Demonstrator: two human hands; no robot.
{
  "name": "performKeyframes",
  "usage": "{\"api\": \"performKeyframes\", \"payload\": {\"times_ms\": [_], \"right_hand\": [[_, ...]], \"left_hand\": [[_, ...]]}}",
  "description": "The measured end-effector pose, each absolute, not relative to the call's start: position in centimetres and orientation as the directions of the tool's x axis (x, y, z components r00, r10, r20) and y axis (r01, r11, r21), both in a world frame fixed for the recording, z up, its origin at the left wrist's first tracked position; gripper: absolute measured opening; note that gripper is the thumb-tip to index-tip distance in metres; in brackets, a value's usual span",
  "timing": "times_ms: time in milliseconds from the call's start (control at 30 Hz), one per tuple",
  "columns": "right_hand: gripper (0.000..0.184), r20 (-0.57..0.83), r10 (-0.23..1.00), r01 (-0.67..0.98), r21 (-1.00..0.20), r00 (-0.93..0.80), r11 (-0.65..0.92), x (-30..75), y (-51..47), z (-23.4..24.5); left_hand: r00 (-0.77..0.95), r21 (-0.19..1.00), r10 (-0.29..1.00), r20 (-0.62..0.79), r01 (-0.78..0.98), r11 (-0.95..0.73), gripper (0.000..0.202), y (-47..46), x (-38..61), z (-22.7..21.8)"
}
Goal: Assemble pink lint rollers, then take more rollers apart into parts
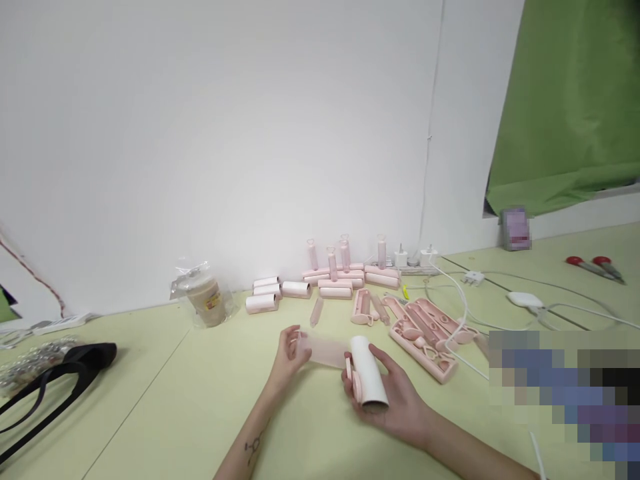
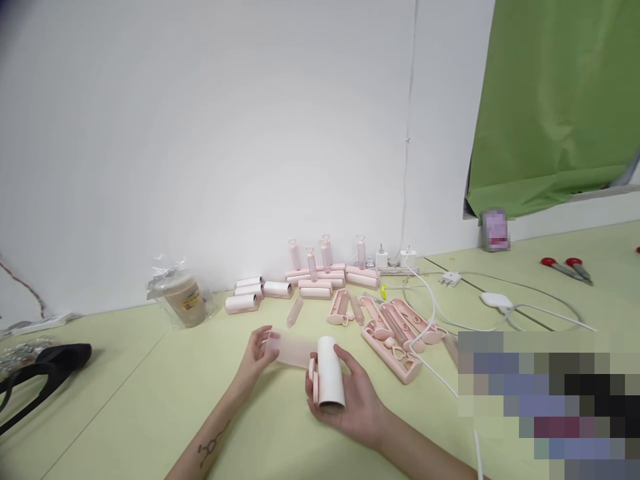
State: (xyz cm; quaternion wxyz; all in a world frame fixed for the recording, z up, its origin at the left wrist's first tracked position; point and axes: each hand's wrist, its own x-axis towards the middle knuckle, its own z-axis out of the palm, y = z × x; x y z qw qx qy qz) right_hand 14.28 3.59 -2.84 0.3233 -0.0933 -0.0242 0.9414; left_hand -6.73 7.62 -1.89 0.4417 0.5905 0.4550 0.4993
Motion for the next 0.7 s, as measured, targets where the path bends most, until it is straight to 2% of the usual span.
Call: {"api": "performKeyframes", "payload": {"times_ms": [133,200,300,367,433,567,700], "right_hand": [[0.036,-0.157,0.58,-0.559,-0.159,-0.799,-0.814,13.7,2.5,-2.4],[0.036,-0.151,0.576,-0.543,-0.215,-0.803,-0.812,13.4,2.0,-2.3],[0.035,-0.145,0.592,-0.544,-0.27,-0.792,-0.794,12.7,1.3,-2.3],[0.035,-0.141,0.602,-0.552,-0.281,-0.786,-0.785,12.2,0.9,-2.4],[0.038,-0.12,0.619,-0.555,-0.334,-0.777,-0.762,11.7,0.6,-2.5],[0.052,-0.076,0.651,-0.525,-0.524,-0.755,-0.671,11.1,0.1,-2.4],[0.063,-0.137,0.619,-0.478,-0.516,-0.773,-0.711,11.0,-0.2,-2.0]], "left_hand": [[0.184,0.968,0.978,0.098,0.213,-0.137,0.062,6.4,-7.1,-2.8],[0.166,0.947,0.979,0.115,0.28,-0.159,0.066,5.9,-6.8,-2.2],[0.225,0.852,0.938,0.263,0.402,-0.335,0.042,4.4,-5.8,-0.2],[0.352,0.823,0.898,0.265,0.402,-0.401,0.029,3.1,-4.7,1.2],[0.424,0.873,0.889,0.176,0.35,-0.34,0.03,1.9,-3.7,2.2],[0.419,0.954,0.907,0.029,0.258,-0.15,0.04,1.1,-2.7,2.6],[0.402,0.992,0.91,-0.107,0.109,0.068,0.05,1.5,-2.7,2.1]]}}
